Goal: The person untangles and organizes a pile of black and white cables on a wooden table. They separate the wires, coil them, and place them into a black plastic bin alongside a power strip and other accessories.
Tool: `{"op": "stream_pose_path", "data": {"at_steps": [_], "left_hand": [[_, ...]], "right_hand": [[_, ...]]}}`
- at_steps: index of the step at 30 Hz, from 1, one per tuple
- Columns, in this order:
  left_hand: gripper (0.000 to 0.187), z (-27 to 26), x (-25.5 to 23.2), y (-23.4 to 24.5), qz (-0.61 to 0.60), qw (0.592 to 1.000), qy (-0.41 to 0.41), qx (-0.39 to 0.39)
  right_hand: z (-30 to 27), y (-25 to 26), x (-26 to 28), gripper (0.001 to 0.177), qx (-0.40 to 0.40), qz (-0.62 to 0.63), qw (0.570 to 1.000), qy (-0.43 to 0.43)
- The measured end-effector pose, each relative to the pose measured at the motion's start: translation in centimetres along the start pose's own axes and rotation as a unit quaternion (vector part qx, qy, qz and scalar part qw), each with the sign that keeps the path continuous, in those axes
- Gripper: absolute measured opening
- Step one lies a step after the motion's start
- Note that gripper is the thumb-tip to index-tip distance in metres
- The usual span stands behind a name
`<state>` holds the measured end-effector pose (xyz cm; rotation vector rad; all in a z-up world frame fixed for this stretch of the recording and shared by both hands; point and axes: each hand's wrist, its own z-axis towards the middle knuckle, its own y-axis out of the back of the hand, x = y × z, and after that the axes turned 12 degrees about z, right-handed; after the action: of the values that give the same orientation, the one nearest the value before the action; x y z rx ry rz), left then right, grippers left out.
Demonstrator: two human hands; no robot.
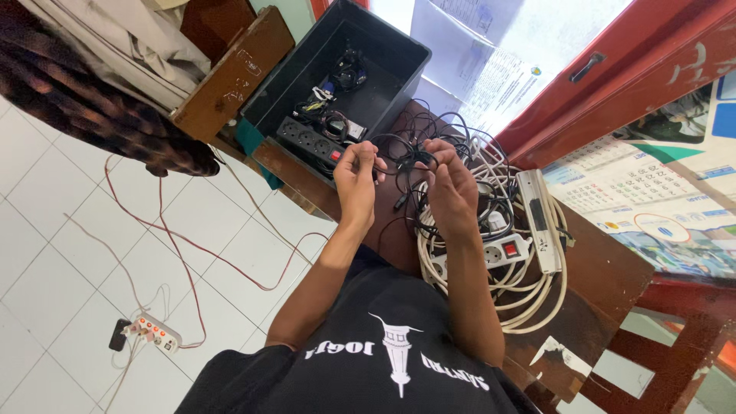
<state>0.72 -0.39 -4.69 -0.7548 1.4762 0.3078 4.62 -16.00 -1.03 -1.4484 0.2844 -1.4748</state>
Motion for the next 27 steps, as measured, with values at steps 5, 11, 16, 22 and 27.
{"op": "stream_pose_path", "data": {"at_steps": [5,11,16,22,27], "left_hand": [[0.025,0.0,-0.3,-0.4,0.026,0.999,-0.024,0.013],[0.033,0.1,-3.0,0.6,-0.112,0.958,0.111,0.241],[0.049,0.2,-4.9,1.4,-0.107,0.884,0.196,0.410],[0.045,-0.3,-4.1,1.2,0.007,0.887,0.204,0.415],[0.035,-0.2,-3.4,1.4,-0.048,0.915,0.193,0.351]], "right_hand": [[0.0,-0.4,-0.4,0.007,-0.018,-0.043,0.999,0.024],[0.4,0.5,0.7,0.008,-0.052,0.032,0.998,0.022],[0.2,1.1,1.3,0.008,-0.050,0.006,0.999,-0.013],[0.5,0.7,1.1,0.008,-0.020,-0.047,0.998,-0.020],[0.5,0.6,1.6,0.007,-0.018,-0.049,0.998,-0.019]]}}
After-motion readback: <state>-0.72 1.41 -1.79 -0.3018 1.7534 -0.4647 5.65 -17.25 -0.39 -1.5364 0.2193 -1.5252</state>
